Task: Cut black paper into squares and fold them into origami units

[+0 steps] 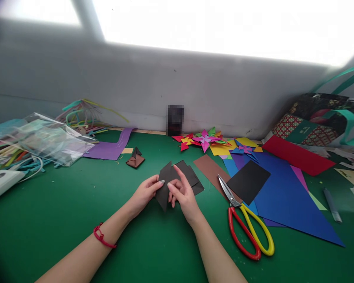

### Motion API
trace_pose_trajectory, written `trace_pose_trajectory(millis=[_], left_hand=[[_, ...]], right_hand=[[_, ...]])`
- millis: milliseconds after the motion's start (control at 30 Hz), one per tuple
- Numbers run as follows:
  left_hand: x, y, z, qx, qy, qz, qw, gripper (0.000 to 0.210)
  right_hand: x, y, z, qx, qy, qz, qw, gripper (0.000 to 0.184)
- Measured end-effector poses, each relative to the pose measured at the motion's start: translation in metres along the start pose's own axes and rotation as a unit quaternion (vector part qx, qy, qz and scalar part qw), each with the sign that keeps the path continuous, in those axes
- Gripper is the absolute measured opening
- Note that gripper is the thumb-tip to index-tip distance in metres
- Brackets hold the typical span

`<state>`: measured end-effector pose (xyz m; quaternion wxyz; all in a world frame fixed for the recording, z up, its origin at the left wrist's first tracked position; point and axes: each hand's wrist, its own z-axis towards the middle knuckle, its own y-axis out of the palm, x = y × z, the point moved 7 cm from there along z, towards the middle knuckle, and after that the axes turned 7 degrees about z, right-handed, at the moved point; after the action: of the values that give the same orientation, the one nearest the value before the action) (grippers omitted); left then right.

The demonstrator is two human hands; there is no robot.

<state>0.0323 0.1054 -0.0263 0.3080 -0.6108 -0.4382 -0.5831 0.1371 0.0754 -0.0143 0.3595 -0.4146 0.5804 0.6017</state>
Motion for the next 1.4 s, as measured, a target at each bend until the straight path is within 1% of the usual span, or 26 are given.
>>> trace_pose_trajectory(millis=[100, 167, 233, 300, 367, 433, 500, 633, 733, 867, 933, 1033, 1133, 1200, 1300, 1400], left_hand=[[0.003, 0.003, -0.001, -0.011, 0.005, 0.02, 1.0, 0.028], [0.002, 0.005, -0.001, -0.026, -0.002, 0.014, 1.0, 0.029], [0.0, 0.008, -0.001, -0.044, -0.013, 0.0, 0.999, 0.032], [-0.002, 0.009, -0.001, -0.055, -0.018, -0.014, 0.998, 0.034], [-0.004, 0.008, 0.0, -0.056, -0.016, -0.022, 0.998, 0.036], [-0.005, 0.007, 0.0, -0.056, -0.013, -0.029, 0.998, 0.037], [-0.005, 0.007, 0.001, -0.057, -0.009, -0.037, 0.998, 0.039], [-0.005, 0.006, 0.002, -0.055, -0.001, -0.056, 0.997, 0.044], [-0.007, 0.006, 0.003, -0.062, -0.002, -0.062, 0.996, 0.051], [-0.006, 0.006, 0.003, -0.072, -0.009, -0.079, 0.994, 0.059], [-0.003, 0.006, 0.002, -0.071, -0.015, -0.099, 0.992, 0.062], [0.002, 0.006, 0.001, -0.074, -0.021, -0.131, 0.988, 0.063], [0.005, 0.007, -0.001, -0.081, -0.025, -0.148, 0.985, 0.062], [0.006, 0.008, -0.001, -0.084, -0.026, -0.151, 0.985, 0.056], [0.006, 0.006, -0.002, -0.083, -0.01, -0.147, 0.986, 0.041], [0.005, 0.005, -0.002, -0.08, 0.004, -0.14, 0.987, 0.037]], right_hand=[[0.001, 0.0, 0.0, 0.001, -0.003, -0.007, 1.0, 0.071], [0.004, -0.004, 0.001, 0.016, -0.001, -0.003, 1.0, 0.07], [0.007, -0.009, 0.003, 0.035, 0.002, 0.004, 0.999, 0.064], [0.009, -0.012, 0.004, 0.048, 0.0, 0.008, 0.999, 0.052], [0.008, -0.015, 0.005, 0.057, -0.015, 0.001, 0.998, 0.04], [0.005, -0.017, 0.004, 0.07, -0.039, -0.014, 0.997, 0.031], [0.001, -0.021, 0.003, 0.094, -0.059, -0.028, 0.993, 0.028], [-0.003, -0.031, 0.0, 0.152, -0.086, -0.052, 0.983, 0.029], [-0.013, -0.032, -0.004, 0.175, -0.133, -0.112, 0.969, 0.026], [-0.03, -0.02, -0.01, 0.154, -0.222, -0.215, 0.939, 0.022], [-0.034, -0.016, -0.012, 0.139, -0.245, -0.256, 0.925, 0.024], [-0.034, -0.015, -0.012, 0.132, -0.253, -0.306, 0.908, 0.026], [-0.034, -0.018, -0.012, 0.139, -0.263, -0.336, 0.894, 0.026], [-0.034, -0.019, -0.012, 0.139, -0.265, -0.341, 0.891, 0.026], [-0.032, -0.02, -0.01, 0.133, -0.26, -0.341, 0.893, 0.025], [-0.031, -0.021, -0.009, 0.134, -0.265, -0.357, 0.886, 0.024]])
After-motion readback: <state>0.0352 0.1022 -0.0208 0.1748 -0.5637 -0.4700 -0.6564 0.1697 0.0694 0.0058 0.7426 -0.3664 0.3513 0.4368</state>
